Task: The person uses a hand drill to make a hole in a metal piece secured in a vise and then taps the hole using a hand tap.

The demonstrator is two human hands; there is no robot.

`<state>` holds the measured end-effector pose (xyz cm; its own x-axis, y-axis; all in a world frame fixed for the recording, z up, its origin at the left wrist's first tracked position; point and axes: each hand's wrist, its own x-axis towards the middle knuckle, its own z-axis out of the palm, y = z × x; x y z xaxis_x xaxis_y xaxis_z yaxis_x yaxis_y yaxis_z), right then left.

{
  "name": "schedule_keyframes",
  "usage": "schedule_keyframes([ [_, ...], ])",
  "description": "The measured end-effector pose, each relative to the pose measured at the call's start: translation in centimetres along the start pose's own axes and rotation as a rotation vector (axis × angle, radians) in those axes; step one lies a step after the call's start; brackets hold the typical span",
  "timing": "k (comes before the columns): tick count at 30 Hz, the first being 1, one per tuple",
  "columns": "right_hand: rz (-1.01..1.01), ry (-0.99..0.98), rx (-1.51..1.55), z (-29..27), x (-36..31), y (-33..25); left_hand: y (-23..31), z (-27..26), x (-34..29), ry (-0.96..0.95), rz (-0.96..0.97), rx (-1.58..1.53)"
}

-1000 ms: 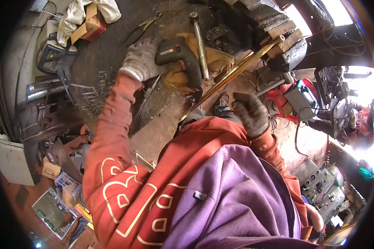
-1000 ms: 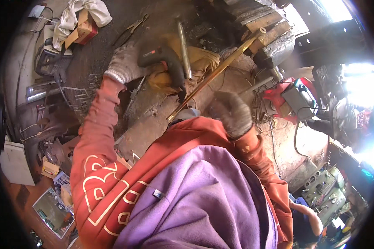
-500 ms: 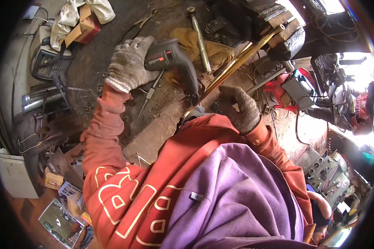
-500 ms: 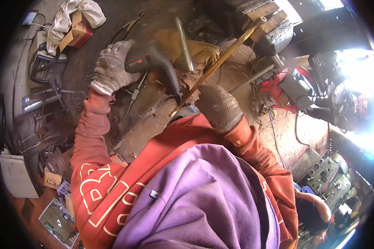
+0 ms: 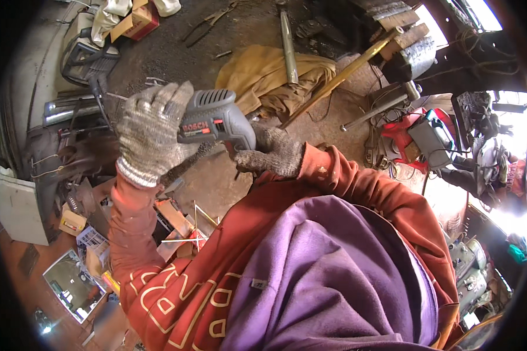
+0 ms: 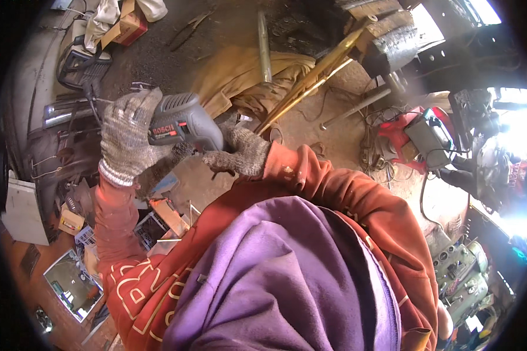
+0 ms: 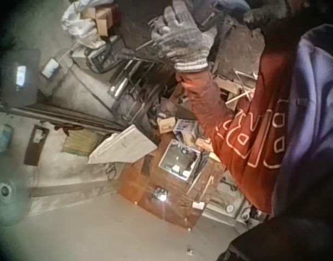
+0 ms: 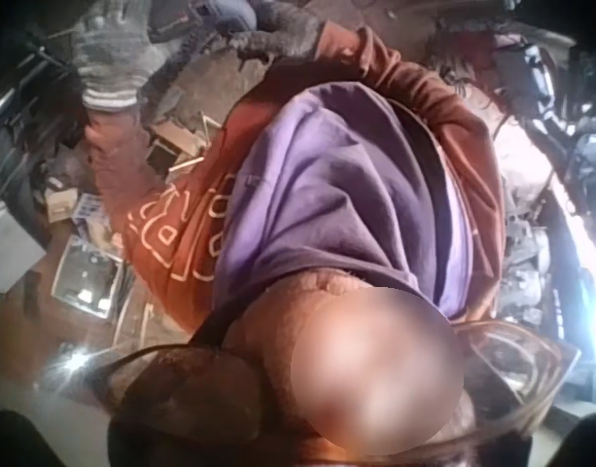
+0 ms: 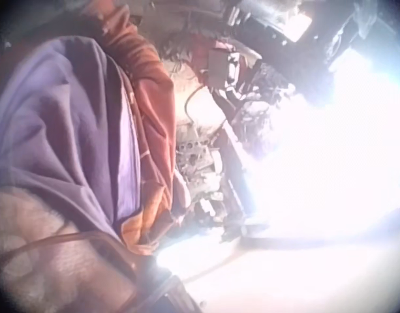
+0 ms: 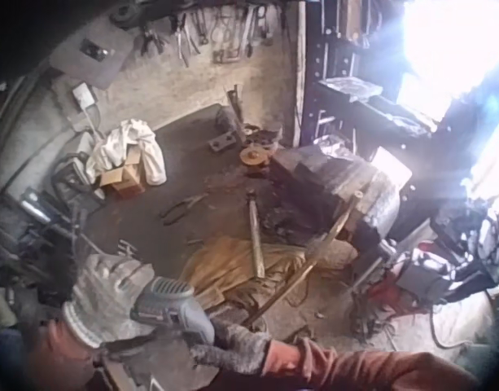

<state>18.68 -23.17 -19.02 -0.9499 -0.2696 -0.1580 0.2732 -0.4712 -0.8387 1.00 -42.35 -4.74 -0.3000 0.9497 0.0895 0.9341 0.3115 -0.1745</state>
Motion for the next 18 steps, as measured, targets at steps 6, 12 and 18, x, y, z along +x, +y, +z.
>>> schedule_keyframes([
  [6,0.118,-0.017,0.020,-0.6,-3.3,0.8,5.3,-0.8,-0.8,-0.003,-0.094,-0.079],
  [12,0.127,0.057,0.013,-2.0,-4.6,-1.3,9.3,-1.1,1.0,0.074,-0.126,-0.025],
  [18,-0.561,0.232,-0.237,-2.1,-7.6,-4.3,11.9,-1.7,3.7,0.421,-0.293,0.033],
])
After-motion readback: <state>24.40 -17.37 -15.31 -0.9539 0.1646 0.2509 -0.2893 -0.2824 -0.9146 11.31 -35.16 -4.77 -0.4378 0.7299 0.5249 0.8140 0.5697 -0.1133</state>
